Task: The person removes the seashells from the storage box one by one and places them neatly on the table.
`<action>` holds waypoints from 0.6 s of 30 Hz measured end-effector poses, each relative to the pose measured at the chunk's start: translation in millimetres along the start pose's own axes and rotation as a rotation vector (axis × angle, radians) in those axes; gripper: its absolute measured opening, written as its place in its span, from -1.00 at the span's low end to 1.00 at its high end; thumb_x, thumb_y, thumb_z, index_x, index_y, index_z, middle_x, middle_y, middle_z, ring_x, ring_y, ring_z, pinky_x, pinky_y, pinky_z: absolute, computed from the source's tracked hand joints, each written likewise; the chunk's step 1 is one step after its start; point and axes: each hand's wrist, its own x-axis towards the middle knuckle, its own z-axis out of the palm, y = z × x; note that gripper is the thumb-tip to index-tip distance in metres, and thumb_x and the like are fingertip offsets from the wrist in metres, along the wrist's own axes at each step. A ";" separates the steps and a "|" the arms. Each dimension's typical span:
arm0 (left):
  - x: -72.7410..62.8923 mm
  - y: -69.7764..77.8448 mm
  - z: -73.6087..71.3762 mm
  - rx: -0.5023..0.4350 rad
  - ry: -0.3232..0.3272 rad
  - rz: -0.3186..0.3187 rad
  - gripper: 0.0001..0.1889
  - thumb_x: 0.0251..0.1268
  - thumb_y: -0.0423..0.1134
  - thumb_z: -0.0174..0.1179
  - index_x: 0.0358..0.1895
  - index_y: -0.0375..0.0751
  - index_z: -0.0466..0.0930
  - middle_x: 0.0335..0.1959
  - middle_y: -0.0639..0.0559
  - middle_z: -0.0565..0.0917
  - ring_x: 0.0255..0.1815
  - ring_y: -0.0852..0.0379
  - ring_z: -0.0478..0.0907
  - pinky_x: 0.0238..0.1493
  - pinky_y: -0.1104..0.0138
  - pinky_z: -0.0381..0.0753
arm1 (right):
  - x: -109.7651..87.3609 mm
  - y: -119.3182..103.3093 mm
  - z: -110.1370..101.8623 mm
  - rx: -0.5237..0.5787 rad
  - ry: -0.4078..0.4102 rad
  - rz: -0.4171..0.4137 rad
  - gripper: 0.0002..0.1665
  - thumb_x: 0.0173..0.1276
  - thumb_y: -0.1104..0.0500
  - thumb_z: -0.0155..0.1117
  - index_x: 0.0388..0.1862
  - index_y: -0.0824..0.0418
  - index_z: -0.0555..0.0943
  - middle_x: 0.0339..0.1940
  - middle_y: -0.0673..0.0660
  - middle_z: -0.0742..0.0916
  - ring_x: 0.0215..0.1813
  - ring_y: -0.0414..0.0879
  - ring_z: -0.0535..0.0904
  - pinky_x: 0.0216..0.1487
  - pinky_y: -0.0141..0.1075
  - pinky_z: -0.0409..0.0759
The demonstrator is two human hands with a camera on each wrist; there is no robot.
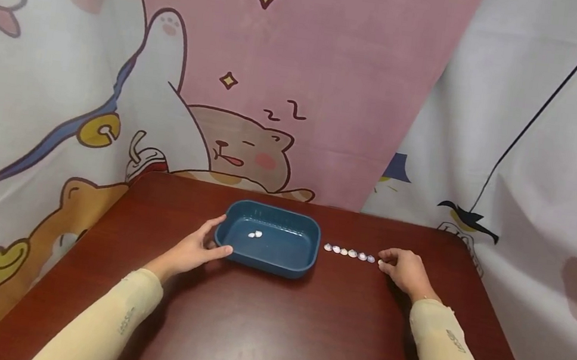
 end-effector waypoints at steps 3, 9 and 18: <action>-0.1 2.9 0.5 0.002 0.001 0.006 0.06 0.29 0.29 0.46 0.75 0.28 0.03 0.23 -0.16 0.67 0.00 0.05 0.63 0.06 0.20 0.57 | 0.4 -0.5 0.3 0.000 0.000 0.011 -0.68 0.45 0.25 0.46 0.12 0.34 0.76 0.07 0.38 0.81 0.05 0.22 0.73 0.14 0.19 0.69; -0.1 4.5 1.8 0.010 0.003 0.006 0.05 0.29 0.28 0.46 0.75 0.27 0.05 0.31 -0.18 0.65 0.02 0.05 0.64 0.11 0.17 0.58 | 0.8 -2.2 5.2 -0.003 0.022 0.006 -0.70 0.45 0.28 0.45 0.11 0.34 0.75 0.06 0.37 0.82 0.03 0.20 0.73 0.12 0.16 0.67; 1.0 5.0 3.4 0.018 -0.005 0.001 0.03 0.31 0.27 0.45 0.74 0.30 0.04 0.36 -0.18 0.62 0.05 0.05 0.63 0.12 0.18 0.57 | -3.7 -1.4 3.2 0.005 0.007 0.030 -0.64 0.43 0.28 0.47 0.16 0.35 0.73 0.11 0.40 0.79 0.00 0.19 0.70 0.10 0.14 0.67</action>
